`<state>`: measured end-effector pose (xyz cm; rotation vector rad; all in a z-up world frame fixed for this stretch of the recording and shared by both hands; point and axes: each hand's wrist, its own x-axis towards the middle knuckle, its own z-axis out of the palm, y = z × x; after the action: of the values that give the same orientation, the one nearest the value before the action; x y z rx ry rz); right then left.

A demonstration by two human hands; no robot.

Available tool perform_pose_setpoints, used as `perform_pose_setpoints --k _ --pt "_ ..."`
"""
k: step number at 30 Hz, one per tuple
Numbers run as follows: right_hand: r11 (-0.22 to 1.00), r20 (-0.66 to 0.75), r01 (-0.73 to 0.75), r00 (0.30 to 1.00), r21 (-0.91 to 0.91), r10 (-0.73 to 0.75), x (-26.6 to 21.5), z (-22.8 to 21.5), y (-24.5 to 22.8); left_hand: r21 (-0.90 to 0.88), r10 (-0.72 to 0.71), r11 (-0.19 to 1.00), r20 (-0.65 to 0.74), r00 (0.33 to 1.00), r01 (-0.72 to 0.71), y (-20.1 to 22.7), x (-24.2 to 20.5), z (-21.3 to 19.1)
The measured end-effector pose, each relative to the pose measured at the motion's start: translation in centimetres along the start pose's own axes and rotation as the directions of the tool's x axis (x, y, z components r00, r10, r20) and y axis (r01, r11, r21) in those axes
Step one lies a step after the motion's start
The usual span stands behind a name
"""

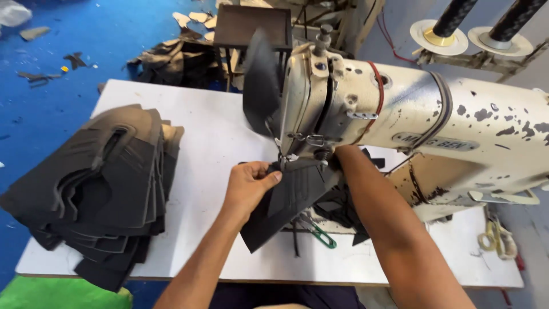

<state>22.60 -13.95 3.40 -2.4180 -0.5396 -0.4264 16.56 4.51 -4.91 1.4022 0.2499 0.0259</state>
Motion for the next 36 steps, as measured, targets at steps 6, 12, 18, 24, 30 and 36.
perform_pose_setpoints --k 6,12,18,24,30,36 --pt "0.953 -0.375 -0.093 0.905 0.289 0.202 -6.5 0.9 3.4 0.005 -0.112 0.994 0.083 0.99 0.112 0.8 0.8 -0.2" --pt "0.604 0.324 -0.444 0.896 0.662 0.304 -14.1 3.9 -0.5 -0.024 -0.144 0.989 0.107 0.984 0.147 0.4 1.3 0.0" --pt "0.385 0.312 -0.455 0.871 0.803 0.378 -12.0 6.3 -0.7 0.025 -0.111 0.994 0.076 0.991 0.11 1.2 1.7 0.6" --pt "0.393 0.289 -0.448 0.869 0.803 0.402 -11.2 6.5 -0.3 0.089 -0.182 0.981 0.143 0.973 0.171 3.1 2.1 -0.5" --pt "0.363 0.316 -0.5 0.83 0.787 0.459 -11.3 5.8 -0.2 0.12 -0.238 0.968 0.176 0.955 0.22 2.2 1.6 -0.4" --pt "0.338 0.291 -0.449 0.857 0.827 0.425 -11.2 5.6 -0.8 0.173 -0.192 0.971 0.168 0.967 0.163 3.0 0.9 -0.4"
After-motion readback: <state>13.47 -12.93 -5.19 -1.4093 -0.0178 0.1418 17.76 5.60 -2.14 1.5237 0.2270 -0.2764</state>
